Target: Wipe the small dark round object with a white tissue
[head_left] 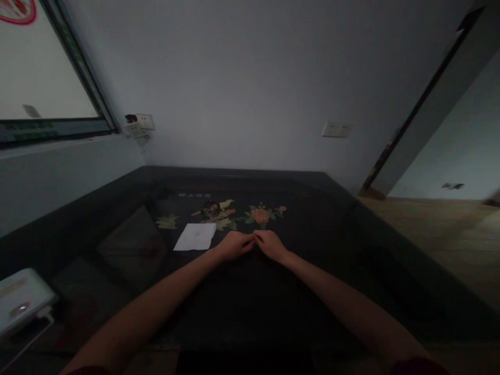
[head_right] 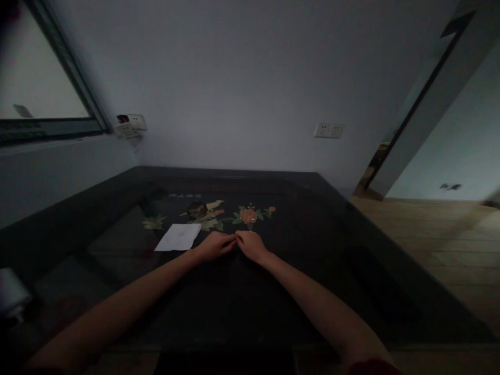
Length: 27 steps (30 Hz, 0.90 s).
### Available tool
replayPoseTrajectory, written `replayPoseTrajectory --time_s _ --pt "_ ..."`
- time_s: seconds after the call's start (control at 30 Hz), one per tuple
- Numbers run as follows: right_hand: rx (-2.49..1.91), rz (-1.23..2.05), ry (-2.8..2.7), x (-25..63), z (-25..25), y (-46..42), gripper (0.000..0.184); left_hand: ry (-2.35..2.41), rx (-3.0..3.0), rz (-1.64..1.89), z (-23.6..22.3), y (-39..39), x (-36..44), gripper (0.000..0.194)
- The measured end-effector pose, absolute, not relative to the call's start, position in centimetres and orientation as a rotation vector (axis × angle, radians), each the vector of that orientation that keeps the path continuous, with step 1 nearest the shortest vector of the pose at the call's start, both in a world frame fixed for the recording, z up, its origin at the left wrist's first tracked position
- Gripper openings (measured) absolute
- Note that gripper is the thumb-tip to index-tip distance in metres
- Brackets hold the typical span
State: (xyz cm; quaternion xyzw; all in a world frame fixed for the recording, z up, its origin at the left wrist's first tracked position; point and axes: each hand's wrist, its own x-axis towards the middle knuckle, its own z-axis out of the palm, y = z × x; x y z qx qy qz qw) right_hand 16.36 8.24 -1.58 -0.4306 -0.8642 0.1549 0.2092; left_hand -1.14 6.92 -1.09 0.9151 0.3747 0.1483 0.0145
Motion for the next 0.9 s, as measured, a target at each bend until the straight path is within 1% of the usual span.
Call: replayPoseTrajectory --time_s 0.27,0.9 --pt "-1.261 0.368 -2.475 16.42 -1.18 7.79 0.021 1.164 2.847 0.361 -1.37 7.22 -0.76 0.023" --pt "-1.211 0.372 -2.509 16.52 -1.07 7.61 0.023 1.147 2.858 0.362 -1.28 7.22 -0.91 0.026"
